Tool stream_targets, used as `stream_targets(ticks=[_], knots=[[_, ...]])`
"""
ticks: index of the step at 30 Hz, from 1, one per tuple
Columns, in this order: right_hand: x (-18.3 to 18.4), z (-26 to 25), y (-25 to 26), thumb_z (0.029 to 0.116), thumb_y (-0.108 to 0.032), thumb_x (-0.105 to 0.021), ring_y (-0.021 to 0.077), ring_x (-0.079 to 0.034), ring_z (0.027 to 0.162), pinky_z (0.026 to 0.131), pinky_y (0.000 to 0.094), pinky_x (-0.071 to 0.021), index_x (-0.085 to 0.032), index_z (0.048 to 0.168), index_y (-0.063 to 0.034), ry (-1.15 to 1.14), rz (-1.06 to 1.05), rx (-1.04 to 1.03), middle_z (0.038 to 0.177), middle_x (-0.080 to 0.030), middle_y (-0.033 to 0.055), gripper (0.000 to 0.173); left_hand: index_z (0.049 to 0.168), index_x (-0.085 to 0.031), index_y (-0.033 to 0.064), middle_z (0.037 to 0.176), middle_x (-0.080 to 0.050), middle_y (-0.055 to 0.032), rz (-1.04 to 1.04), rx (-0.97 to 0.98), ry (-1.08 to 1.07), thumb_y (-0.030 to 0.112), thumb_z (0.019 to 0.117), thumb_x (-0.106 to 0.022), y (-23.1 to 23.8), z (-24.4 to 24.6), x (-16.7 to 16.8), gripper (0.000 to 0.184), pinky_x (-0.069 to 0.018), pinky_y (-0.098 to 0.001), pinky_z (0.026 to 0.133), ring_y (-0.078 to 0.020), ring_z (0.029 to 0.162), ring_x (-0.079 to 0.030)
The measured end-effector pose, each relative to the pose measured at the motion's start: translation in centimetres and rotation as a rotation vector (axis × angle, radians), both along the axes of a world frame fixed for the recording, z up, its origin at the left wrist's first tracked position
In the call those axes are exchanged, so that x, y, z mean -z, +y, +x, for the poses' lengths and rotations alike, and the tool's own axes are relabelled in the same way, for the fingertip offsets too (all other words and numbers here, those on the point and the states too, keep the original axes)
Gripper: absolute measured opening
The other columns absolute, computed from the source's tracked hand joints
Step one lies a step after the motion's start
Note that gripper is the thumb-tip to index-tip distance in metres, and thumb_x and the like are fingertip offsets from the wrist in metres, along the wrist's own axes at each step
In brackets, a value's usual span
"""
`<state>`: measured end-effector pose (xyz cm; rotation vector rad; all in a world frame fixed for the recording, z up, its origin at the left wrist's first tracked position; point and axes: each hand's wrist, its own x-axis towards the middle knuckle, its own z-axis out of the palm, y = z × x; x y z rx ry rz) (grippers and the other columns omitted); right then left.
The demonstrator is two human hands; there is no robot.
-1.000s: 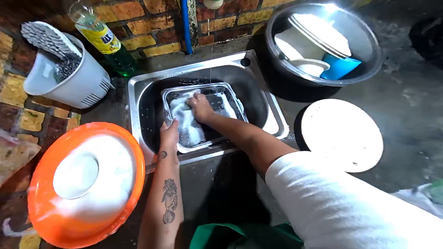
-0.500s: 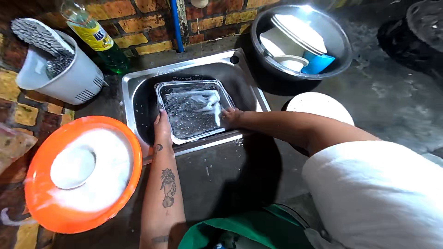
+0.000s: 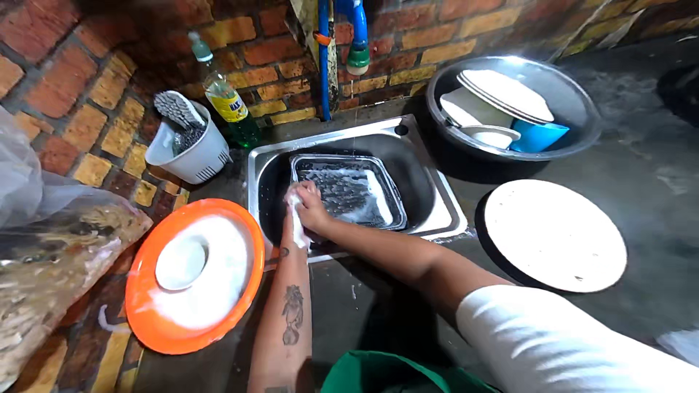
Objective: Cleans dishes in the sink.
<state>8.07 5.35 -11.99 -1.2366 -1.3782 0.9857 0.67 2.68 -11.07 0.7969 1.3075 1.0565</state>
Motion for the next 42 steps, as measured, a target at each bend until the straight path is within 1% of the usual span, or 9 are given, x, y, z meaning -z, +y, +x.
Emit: stream_targets(ticks=[7, 13, 16, 19, 24, 28, 32, 39, 42], knots=[[5.0, 6.4, 10.1, 0.0908, 0.006, -0.061, 0.048, -0.043, 0.141, 0.115, 0.0607, -0.0384, -0.063, 0.134, -0.0046, -0.698, 0.187, 0.02, 0.152, -0.047, 0.026, 0.045, 0.163, -0.025, 0.0137, 0.159, -0.04, -0.0152, 0.117, 0.059, 0.057, 0.003, 0.1038, -0.046, 1.0, 0.6, -0.2, 0.063, -0.0467, -0.0429, 0.109, -0.023, 0.137, -0.05], [8.5, 17.9, 6.9, 0.0881, -0.002, -0.071, 0.0463, -0.036, 0.147, 0.111, 0.0686, -0.0366, -0.058, 0.141, -0.0081, -1.071, -0.079, -0.167, 0.16, -0.04, 0.021, 0.055, 0.163, -0.008, 0.0011, 0.169, -0.014, -0.0205, 0.459, 0.345, 0.261, 0.032, 0.0952, -0.056, -1.9, -0.5, -0.1, 0.089, -0.0227, -0.0377, 0.126, -0.0216, 0.155, -0.022], [9.8, 20.6, 4.3, 0.0793, -0.006, -0.082, 0.0485, -0.044, 0.14, 0.106, 0.0705, -0.0411, -0.052, 0.148, -0.0069, -1.105, -0.23, -0.215, 0.152, -0.046, 0.0249, 0.075, 0.141, -0.053, -0.004, 0.16, -0.031, -0.0308, 0.588, 0.546, 0.571, 0.042, 0.0734, -0.087, -4.4, -1.5, -1.7, 0.089, -0.0336, -0.0425, 0.121, -0.035, 0.149, -0.034], [7.9, 20.3, 0.8, 0.0844, -0.013, -0.08, 0.0475, -0.056, 0.127, 0.1, 0.0682, -0.0473, -0.053, 0.145, -0.0055, -1.118, -0.414, -0.351, 0.14, -0.055, 0.0265, 0.066, 0.107, -0.073, 0.0022, 0.163, 0.006, -0.0397, 0.517, 0.574, 0.822, 0.019, 0.0716, -0.094, -5.2, -1.7, -2.3, 0.044, -0.0364, -0.0449, 0.118, -0.0465, 0.154, -0.018], [2.3, 21.0, -4.3, 0.1031, -0.013, -0.061, 0.038, -0.062, 0.116, 0.102, 0.0575, -0.0455, -0.061, 0.131, 0.0038, -0.624, -0.685, -0.419, 0.124, -0.065, 0.0261, 0.033, 0.087, -0.079, 0.0058, 0.163, -0.028, -0.0307, 0.779, 0.578, 1.208, 0.009, 0.0789, -0.085, -5.1, -1.4, -3.0, 0.011, -0.0173, -0.0687, 0.12, -0.0563, 0.152, -0.011], [-5.1, 23.1, -4.5, 0.0987, -0.002, -0.057, 0.022, -0.065, 0.094, 0.084, 0.0444, -0.0555, -0.063, 0.127, -0.0019, -0.029, -0.39, -0.163, 0.111, -0.067, 0.0155, 0.029, 0.091, -0.078, 0.0016, 0.117, -0.075, -0.0149, 0.984, 0.619, 1.21, 0.036, 0.0932, -0.074, -3.1, 0.2, -8.1, 0.034, -0.0124, -0.0787, 0.116, -0.042, 0.133, -0.056], [-12.8, 20.5, -5.6, 0.0945, -0.001, -0.059, 0.0207, -0.063, 0.112, 0.096, 0.0388, -0.0547, -0.062, 0.133, 0.0008, 0.141, 0.14, 0.217, 0.127, -0.063, 0.0177, 0.039, 0.098, -0.069, -0.0075, 0.087, -0.068, -0.0233, 0.752, 0.387, 0.937, 0.027, 0.1054, -0.059, 0.1, 2.2, -12.5, 0.037, -0.0494, -0.0568, 0.091, -0.035, 0.087, -0.067], [-11.4, 6.3, -5.7, 0.0935, -0.008, -0.064, 0.041, -0.054, 0.127, 0.103, 0.0611, -0.0438, -0.075, 0.123, -0.0084, -0.304, 0.474, 0.178, 0.132, -0.064, 0.021, 0.032, 0.128, -0.054, -0.009, 0.115, -0.061, -0.0163, 0.444, 0.036, 0.381, 0.027, 0.1142, -0.03, 0.6, 4.2, -12.3, 0.046, -0.0482, -0.0275, 0.095, -0.0118, 0.104, -0.059], [-8.9, 11.1, -2.2, 0.091, -0.007, -0.065, 0.0434, -0.053, 0.13, 0.103, 0.0678, -0.0396, -0.077, 0.117, -0.0071, -0.399, 0.341, 0.326, 0.133, -0.065, 0.0202, 0.029, 0.113, -0.062, -0.0155, 0.104, -0.065, -0.0238, 0.438, 0.006, 0.603, 0.031, 0.1144, -0.027, -0.4, 3.9, -11.5, 0.058, -0.0484, -0.0354, 0.095, -0.0186, 0.1, -0.063]])
